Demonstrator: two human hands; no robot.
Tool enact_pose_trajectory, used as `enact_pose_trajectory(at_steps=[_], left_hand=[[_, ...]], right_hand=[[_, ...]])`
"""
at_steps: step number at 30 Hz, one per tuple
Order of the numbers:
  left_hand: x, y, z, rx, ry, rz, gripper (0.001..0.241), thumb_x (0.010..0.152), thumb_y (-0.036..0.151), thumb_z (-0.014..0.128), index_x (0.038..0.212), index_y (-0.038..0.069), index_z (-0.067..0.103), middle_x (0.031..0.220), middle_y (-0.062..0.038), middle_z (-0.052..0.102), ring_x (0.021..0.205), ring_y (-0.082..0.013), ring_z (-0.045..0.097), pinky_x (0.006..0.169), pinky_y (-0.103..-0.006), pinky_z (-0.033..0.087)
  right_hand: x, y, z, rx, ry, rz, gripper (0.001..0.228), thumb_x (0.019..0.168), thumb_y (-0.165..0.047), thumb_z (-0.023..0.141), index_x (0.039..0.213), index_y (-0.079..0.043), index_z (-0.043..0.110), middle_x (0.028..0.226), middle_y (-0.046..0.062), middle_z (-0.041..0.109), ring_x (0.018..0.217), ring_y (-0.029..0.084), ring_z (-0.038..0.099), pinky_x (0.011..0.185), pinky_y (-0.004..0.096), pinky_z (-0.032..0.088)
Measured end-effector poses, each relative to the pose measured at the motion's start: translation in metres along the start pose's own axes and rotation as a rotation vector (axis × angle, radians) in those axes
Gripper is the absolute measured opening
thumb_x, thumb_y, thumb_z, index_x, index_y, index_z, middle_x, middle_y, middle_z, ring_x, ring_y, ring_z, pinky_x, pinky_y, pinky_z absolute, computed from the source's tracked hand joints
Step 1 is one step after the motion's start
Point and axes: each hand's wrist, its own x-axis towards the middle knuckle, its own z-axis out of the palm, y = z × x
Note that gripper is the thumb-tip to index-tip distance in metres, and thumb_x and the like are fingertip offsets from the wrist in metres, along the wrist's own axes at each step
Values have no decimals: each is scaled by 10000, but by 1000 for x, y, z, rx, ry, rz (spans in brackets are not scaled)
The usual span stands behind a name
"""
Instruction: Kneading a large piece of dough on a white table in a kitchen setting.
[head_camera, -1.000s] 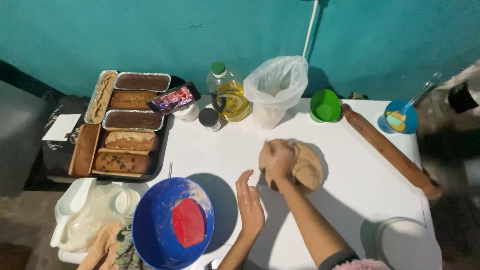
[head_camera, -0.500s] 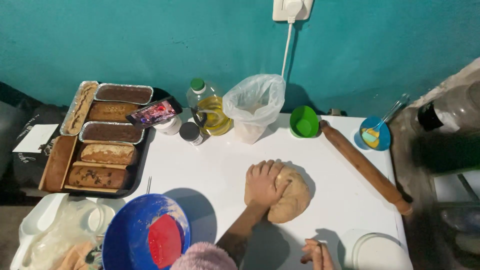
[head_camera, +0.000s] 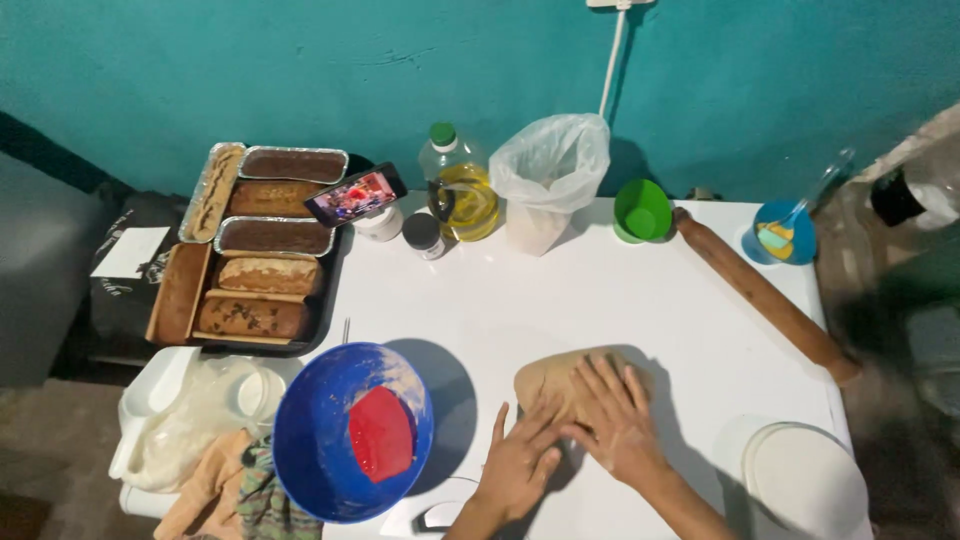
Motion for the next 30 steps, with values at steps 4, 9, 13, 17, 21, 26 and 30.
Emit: enact_pose_trajectory(at_steps=[4,9,13,17,21,26,30], left_hand=[[-42,-48,20,-344,117,-363,525,1042,433,328,1336,150,658,1374,-109,675,1355,-258,560,1147,-475,294],[-43,-99,32,-410,325,-491,461,1034,373,382,1307,143,673,1176,-108,791,1194,-257,734,1021,-364,511],[-5,-25,-19,-375,448,-421,455,1047,340,409,1356,81,620,1346,-150,676,1288,-333,611,1086,-419,436],[33,-4,-63,-145,638,-222,459,1070,279,386,1436,57,552,1474,-162,585,1425,-387,482,1178,-501,316],[82,-1,-33,-36,682,-139,503,1090,364,371,1466,84,553,1539,-144,555,1489,-391,436,1209,-546,278],[104,11,26,357,413,86,926,859,727,526,1531,91,487,1542,-238,453,1308,-465,467,1082,-625,292],[153,-9,38,341,321,129,934,857,741,524,1506,71,480,1464,-250,490,1272,-480,491,1071,-632,299]], right_hand=[[-21,-13,75,-210,-199,-248,769,771,-536,594,1429,-139,558,1521,110,459,1381,314,395,1059,616,232],[78,-39,126,-286,26,-345,596,875,-570,638,1329,-184,623,1471,99,510,1378,290,446,1093,603,272],[137,-39,114,-115,-178,82,281,984,-423,618,1047,-160,693,1142,111,620,1155,323,553,1058,521,361],[121,-26,84,387,265,481,295,979,-285,676,1112,-22,702,1147,159,659,1129,376,573,1029,490,407],[11,14,28,634,-37,375,376,924,-292,675,1165,-9,732,1158,151,741,1057,295,684,931,395,506],[-124,70,33,804,305,1077,481,1125,-306,449,1162,104,698,1094,216,754,1065,274,713,980,372,520],[-178,112,97,773,261,1254,457,1126,-296,438,1185,79,692,1013,221,746,964,295,721,909,401,556]])
